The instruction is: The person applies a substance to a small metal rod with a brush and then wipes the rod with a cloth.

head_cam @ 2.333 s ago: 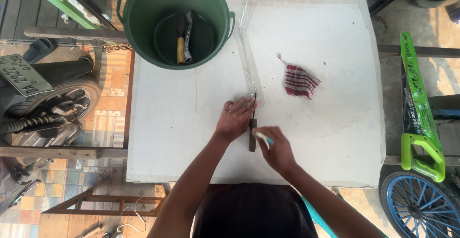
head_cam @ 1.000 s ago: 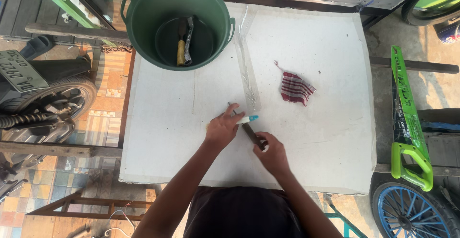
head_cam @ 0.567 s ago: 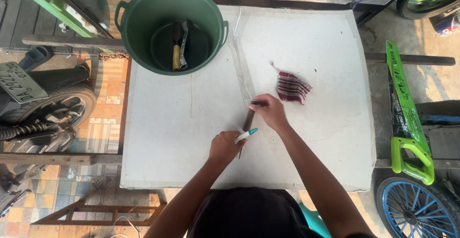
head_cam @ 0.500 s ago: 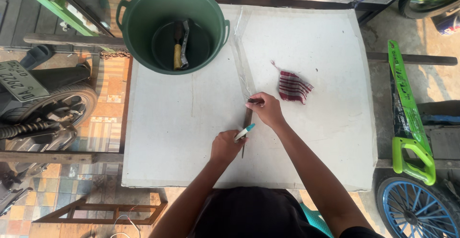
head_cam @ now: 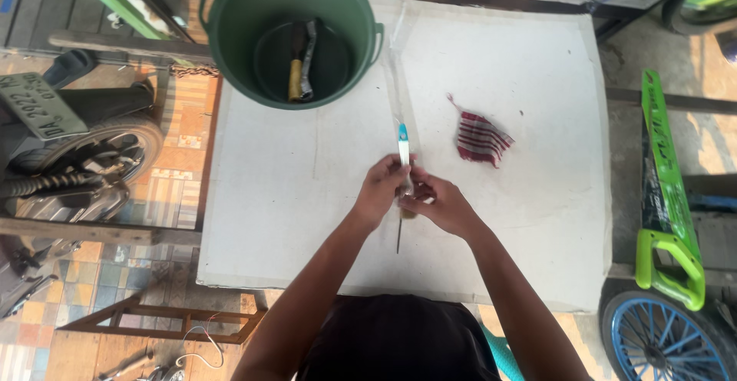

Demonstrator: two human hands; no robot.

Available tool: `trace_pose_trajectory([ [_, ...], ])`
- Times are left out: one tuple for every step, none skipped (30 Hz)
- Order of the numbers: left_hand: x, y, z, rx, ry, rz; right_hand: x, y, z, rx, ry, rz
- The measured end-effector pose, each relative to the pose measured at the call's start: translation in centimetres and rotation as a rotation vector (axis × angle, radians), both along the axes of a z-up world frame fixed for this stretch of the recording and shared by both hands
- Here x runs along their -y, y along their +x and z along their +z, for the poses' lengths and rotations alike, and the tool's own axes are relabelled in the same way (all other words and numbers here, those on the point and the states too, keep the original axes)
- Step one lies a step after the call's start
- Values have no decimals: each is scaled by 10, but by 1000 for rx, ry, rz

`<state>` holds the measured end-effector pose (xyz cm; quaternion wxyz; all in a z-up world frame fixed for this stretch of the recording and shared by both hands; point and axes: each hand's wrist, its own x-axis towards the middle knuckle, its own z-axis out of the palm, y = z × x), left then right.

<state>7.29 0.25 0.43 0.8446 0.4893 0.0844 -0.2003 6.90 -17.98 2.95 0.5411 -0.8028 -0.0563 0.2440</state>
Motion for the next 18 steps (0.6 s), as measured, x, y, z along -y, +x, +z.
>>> trace_pose_trajectory([
  [5,5,6,96,-45,-14,-2,0,4,-54,-59,-37],
  [9,9,10,94,-48,-29,-2,0,9,-56,-61,-52],
  [11,15,14,130,74,-46,-2,3,14,-80,-84,-86],
  [11,21,17,167,195,-62,-3,6,18,-104,-107,-121],
  [10,26,18,169,196,-68,-5,8,21,-103,-105,-127],
  [8,31,19,297,431,-74,-7,10,22,-95,-145,-105],
  [6,33,19,419,663,-79,-6,8,21,-93,-187,-83],
  [4,37,18,417,659,-86,-7,6,18,-97,-189,-89],
  [-1,43,18,426,611,-88,-9,6,15,-14,-189,-55],
  [-6,47,18,434,563,-91,-10,7,11,69,-188,-21],
  [-10,50,19,436,564,-91,-10,8,8,70,-188,-22],
  [-15,52,19,429,575,-138,-10,9,4,82,-192,-17],
  [-17,52,18,417,585,-183,-9,9,1,90,-198,-9],
  [-18,52,17,414,585,-181,-8,9,-1,88,-198,-6],
  [-18,53,17,405,628,-208,-8,10,-3,96,-204,1],
  [-19,53,17,395,672,-235,-8,11,-4,104,-211,8],
  [-19,52,16,393,669,-233,-8,11,-4,103,-214,10],
  [-19,51,17,392,642,-220,-7,12,-4,112,-232,26],
])
